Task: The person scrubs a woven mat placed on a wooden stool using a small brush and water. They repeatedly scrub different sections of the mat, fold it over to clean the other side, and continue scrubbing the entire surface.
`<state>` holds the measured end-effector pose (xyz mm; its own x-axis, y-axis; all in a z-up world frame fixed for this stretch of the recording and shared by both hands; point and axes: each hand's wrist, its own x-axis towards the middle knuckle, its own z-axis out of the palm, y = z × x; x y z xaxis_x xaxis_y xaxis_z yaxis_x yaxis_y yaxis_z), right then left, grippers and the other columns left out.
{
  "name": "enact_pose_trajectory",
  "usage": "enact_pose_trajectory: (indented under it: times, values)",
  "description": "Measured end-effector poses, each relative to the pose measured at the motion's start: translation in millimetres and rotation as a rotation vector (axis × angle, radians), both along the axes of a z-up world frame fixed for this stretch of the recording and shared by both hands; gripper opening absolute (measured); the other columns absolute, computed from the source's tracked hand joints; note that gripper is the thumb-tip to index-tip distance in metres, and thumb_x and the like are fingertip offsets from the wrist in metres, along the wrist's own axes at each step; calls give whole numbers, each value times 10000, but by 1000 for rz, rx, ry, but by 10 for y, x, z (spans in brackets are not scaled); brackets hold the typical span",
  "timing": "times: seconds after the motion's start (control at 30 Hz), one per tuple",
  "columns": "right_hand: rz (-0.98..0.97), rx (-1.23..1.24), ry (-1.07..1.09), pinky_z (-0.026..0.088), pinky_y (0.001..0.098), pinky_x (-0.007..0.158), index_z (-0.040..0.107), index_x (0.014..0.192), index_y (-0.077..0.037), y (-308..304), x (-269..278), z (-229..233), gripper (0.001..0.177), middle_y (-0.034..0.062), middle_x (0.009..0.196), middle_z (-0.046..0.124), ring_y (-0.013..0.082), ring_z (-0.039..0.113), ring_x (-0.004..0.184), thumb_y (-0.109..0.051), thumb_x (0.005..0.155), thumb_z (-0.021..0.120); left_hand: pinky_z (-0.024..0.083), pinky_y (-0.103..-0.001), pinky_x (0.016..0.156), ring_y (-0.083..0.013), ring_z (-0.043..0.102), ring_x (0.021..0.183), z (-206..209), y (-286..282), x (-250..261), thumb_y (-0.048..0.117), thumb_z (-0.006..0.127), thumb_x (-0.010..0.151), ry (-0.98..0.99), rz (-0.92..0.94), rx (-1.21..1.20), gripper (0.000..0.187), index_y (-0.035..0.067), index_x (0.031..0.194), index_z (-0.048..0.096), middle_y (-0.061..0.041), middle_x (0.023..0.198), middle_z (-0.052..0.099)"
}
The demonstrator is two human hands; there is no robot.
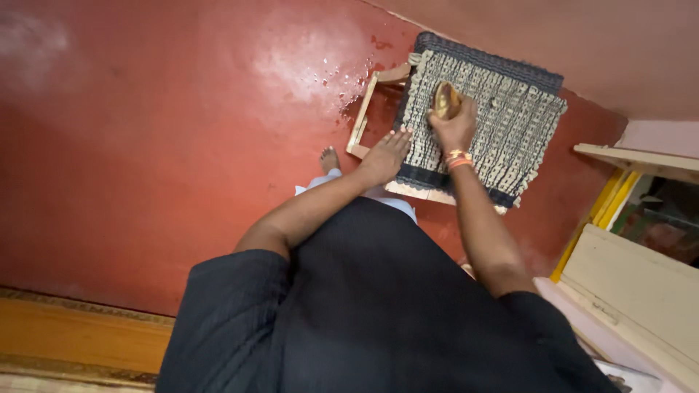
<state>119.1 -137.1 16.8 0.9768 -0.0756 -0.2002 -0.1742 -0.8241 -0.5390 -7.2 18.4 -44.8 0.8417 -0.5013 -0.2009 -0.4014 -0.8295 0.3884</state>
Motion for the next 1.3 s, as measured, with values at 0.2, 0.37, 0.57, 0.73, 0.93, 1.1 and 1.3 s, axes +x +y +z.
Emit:
enact_pose_trajectory:
  times: [0.2,0.37,0.57,0.73,0.93,1.1,1.3]
  values:
    - [52,-54,-30,498,407,1049,561,1376,-116,106,980,88,799,108,1383,576,269,569,1246,-280,698,950,206,-443,1229,-302,240,1524,74,36,50,159,473,909,99,-8,-20,640,-40,1513,403,-181,1655,237]
    - [398,-145,-242,498,460,1035,642,1280,-79,184,766,19,592,145,1255,664,308,598,1162,-282,786,898,296,-459,1211,-354,378,1485,98,297,48,77,547,909,5,66,-304,552,-26,1449,509,-218,1602,389]
    - [746,9,-150,516,450,990,612,1306,-74,-197,-377,234,621,149,1206,672,314,594,1113,-280,762,828,388,-468,1154,-407,486,1372,291,681,99,59,637,800,-25,130,-425,613,-48,1395,531,-265,1500,481]
    - [863,-35,-33,509,452,1013,585,1370,-76,-305,-228,433,798,176,1277,647,310,583,1183,-389,707,900,442,-457,1088,-414,534,1296,687,602,182,43,623,828,-17,279,-504,645,-52,1446,467,-263,1464,510]
    - [363,-51,-227,494,450,946,597,1390,-79,-104,933,478,807,163,1289,662,318,593,1173,-287,672,903,428,-448,1139,-417,518,1345,679,289,267,3,555,868,-75,365,-459,652,-75,1493,387,-280,1486,489]
    - [422,-39,-125,524,440,948,628,1298,-61,58,823,340,751,165,1204,675,323,621,1103,-256,634,917,350,-466,1205,-444,426,1425,544,146,199,-48,476,917,-114,528,-497,691,-103,1563,235,-324,1550,388]
    - [755,146,-137,527,458,986,680,1248,-54,-318,-478,378,508,164,1155,700,355,647,1072,-284,811,798,335,-478,1197,-486,366,1439,442,19,89,-16,527,941,-88,580,-584,726,-91,1588,205,-349,1574,311]
